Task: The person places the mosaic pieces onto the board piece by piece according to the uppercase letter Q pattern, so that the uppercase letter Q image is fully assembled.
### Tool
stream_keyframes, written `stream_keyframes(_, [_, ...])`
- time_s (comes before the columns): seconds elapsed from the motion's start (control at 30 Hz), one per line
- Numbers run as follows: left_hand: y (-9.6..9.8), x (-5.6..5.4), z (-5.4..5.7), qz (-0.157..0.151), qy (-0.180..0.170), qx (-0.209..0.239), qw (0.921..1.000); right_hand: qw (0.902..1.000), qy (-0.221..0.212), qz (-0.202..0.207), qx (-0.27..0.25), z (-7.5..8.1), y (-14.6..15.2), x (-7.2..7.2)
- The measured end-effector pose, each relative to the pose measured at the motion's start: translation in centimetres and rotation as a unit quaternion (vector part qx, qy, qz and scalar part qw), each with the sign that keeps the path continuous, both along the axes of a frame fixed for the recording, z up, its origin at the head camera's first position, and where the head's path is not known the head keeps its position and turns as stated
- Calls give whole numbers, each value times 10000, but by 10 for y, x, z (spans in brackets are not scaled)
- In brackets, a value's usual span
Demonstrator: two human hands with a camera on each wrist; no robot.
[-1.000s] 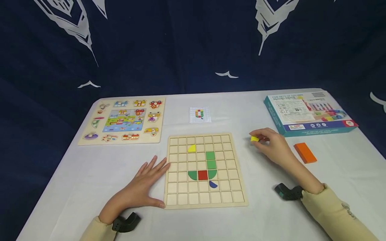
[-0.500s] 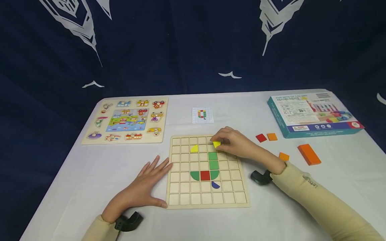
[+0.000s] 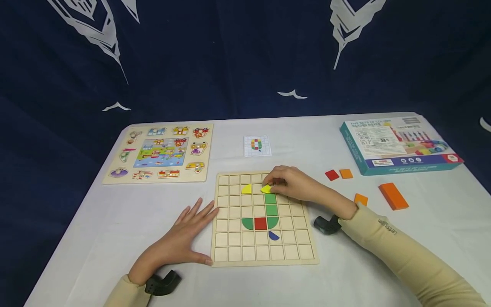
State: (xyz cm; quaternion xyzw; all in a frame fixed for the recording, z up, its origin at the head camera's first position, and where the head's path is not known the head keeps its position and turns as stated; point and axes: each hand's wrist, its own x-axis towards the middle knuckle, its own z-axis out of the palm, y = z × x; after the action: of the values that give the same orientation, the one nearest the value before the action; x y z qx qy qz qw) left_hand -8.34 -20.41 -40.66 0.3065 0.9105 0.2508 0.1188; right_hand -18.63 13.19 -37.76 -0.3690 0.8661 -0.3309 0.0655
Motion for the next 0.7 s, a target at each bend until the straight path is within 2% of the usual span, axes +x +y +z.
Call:
stream_keyframes(0.27, [0,0,1,-33,-9,48,10000,9999,53,160,10,-2,-5,-2])
stream_keyframes(0.47, [0,0,1,-17,19,44,10000,9998,-144,-102,25,-2,-6,-1])
stream_keyframes(0.7, [0,1,1,-22,47,-6,10000,9981,-413,-397,-217,-2,-5,-1])
